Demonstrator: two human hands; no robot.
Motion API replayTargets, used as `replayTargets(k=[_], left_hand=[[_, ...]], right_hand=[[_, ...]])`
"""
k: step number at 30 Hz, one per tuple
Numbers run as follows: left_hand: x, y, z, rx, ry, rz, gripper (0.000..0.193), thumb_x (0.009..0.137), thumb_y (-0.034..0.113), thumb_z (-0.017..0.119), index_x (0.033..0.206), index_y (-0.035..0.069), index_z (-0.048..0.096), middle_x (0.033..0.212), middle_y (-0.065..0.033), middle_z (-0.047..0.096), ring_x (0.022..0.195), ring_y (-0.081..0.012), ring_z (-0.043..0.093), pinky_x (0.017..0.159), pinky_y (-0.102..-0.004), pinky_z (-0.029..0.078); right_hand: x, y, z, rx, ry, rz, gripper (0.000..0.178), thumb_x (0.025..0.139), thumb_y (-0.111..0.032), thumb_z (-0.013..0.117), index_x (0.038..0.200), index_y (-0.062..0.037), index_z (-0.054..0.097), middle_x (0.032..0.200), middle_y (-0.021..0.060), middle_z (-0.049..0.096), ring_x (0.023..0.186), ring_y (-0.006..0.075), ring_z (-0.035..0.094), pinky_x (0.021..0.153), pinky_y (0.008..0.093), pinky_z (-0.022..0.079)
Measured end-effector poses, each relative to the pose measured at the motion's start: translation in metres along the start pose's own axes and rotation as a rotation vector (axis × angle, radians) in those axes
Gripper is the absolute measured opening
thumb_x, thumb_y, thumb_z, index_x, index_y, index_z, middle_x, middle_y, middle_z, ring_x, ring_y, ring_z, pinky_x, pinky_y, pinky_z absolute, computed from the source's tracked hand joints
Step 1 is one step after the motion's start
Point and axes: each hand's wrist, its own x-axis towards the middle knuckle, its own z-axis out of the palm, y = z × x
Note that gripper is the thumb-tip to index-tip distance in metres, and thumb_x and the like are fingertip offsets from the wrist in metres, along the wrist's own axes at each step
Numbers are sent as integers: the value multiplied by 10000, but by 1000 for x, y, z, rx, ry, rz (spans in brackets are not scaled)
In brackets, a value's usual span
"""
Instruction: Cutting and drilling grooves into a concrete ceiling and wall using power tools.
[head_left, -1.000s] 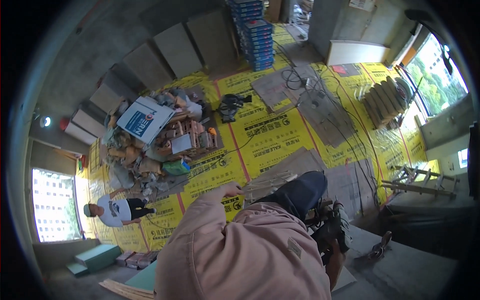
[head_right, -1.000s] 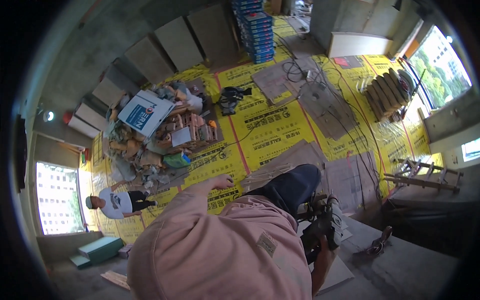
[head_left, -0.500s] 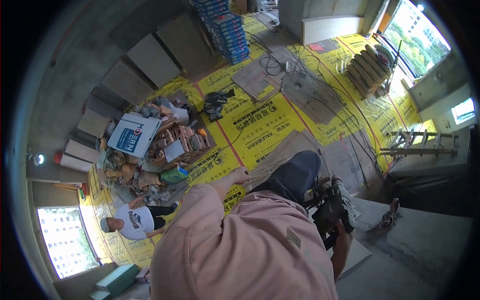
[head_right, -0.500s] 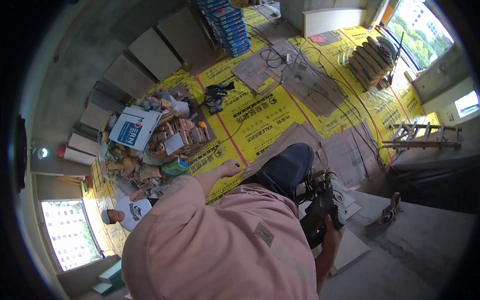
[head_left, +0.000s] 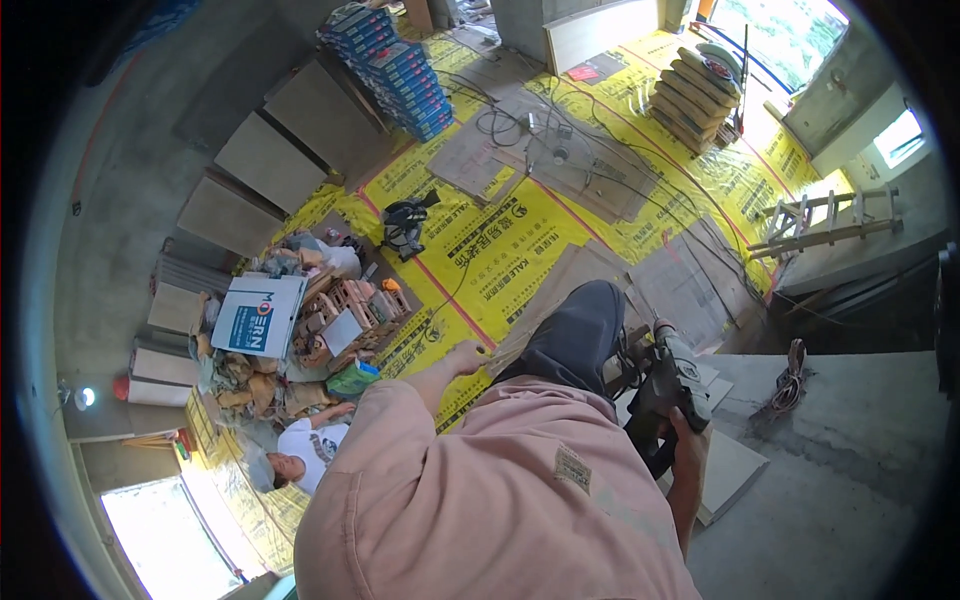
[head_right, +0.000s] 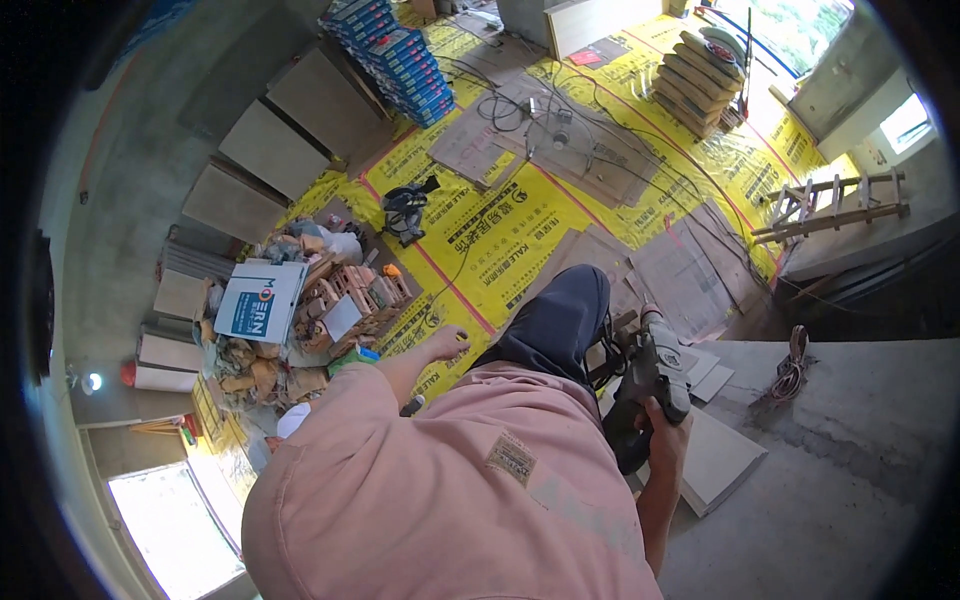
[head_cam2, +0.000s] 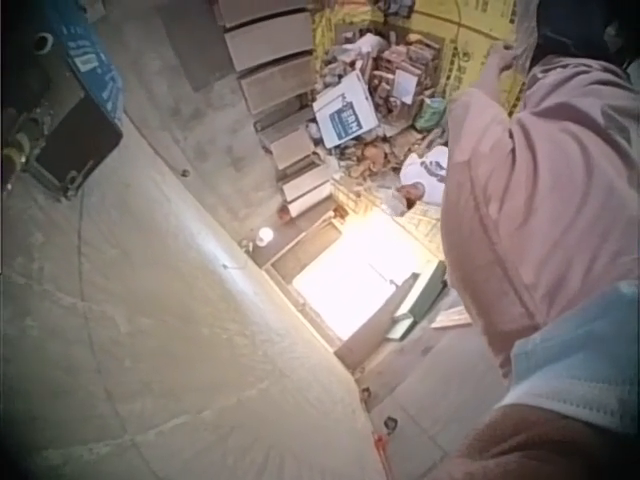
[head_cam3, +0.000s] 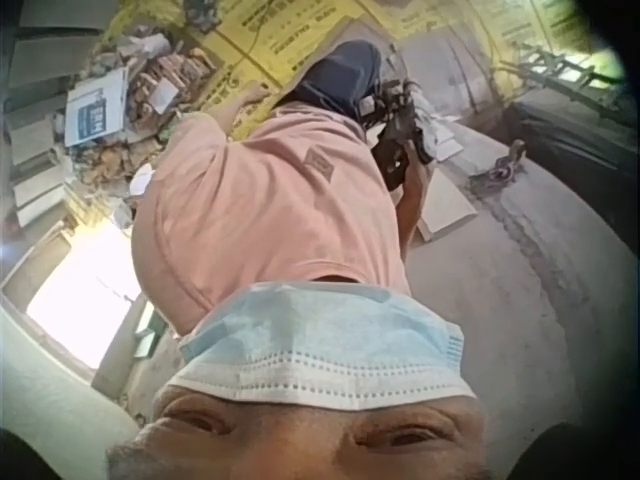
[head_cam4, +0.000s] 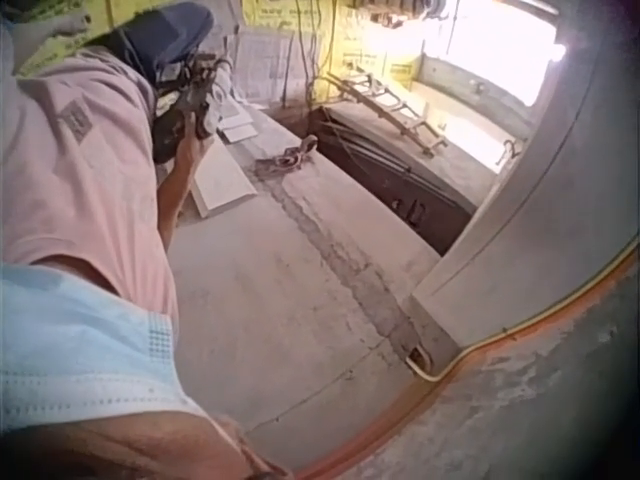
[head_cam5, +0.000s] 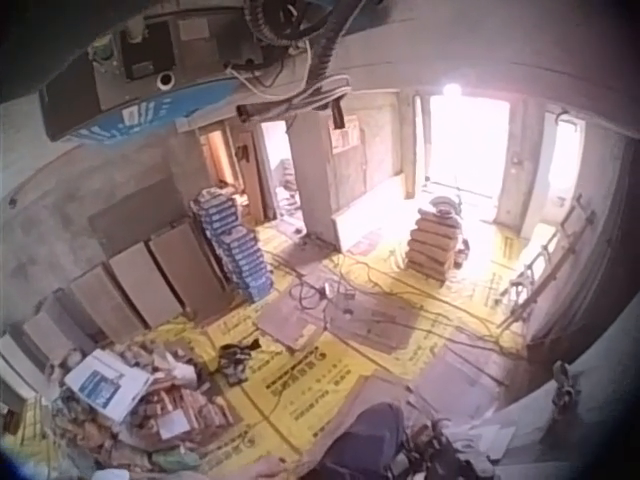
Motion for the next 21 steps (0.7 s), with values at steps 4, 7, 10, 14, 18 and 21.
replayTargets(k=[4, 7, 10, 14, 18, 21], left_hand=[[9, 2, -1, 26, -69, -14, 472, 822, 357, 705, 1207, 87, 670, 1231, -181, 649, 1142, -323, 619, 997, -367, 474], [5, 11, 0, -17, -77, -49, 479, 817, 364, 710, 1207, 90, 672, 1222, -191, 650, 1137, -328, 621, 995, -372, 476], [4, 11, 6, -36, -102, -49, 467, 815, 365, 712, 1195, 96, 679, 1209, -199, 653, 1132, -330, 622, 994, -377, 476], [5, 1, 13, -16, -75, 5, 460, 817, 338, 698, 1171, 45, 676, 1151, -214, 672, 1061, -322, 653, 938, -374, 504], [1, 10, 6, 25, -36, 53, 472, 826, 311, 687, 1159, -23, 660, 1092, -232, 688, 995, -307, 681, 885, -361, 528], [11, 4, 7, -39, -101, -31, 485, 816, 400, 711, 1181, 82, 682, 1175, -200, 667, 1119, -336, 627, 976, -389, 485]], right_hand=[[-3, 2, 7, 56, 37, -11, 210, 860, -105, 690, 1025, 17, 649, 820, 65, 665, 609, 145, 589, 566, 289, 462], [-4, 5, 7, 71, 58, -22, 203, 861, -101, 692, 1026, 9, 650, 844, 61, 669, 628, 142, 592, 569, 289, 466], [-3, 10, 5, 85, 87, -13, 201, 863, -95, 691, 1033, 4, 651, 857, 59, 671, 641, 141, 596, 573, 285, 476], [-6, 5, 4, 74, 122, 30, 225, 864, -90, 691, 1064, 7, 653, 871, 60, 677, 658, 141, 606, 591, 273, 494], [-6, 5, 5, 80, 143, 11, 241, 865, -91, 694, 1081, 9, 654, 884, 63, 683, 661, 140, 611, 599, 271, 501], [-5, 7, 4, 105, 101, 2, 247, 863, -101, 699, 1078, 12, 655, 887, 66, 684, 653, 140, 608, 602, 276, 501]])
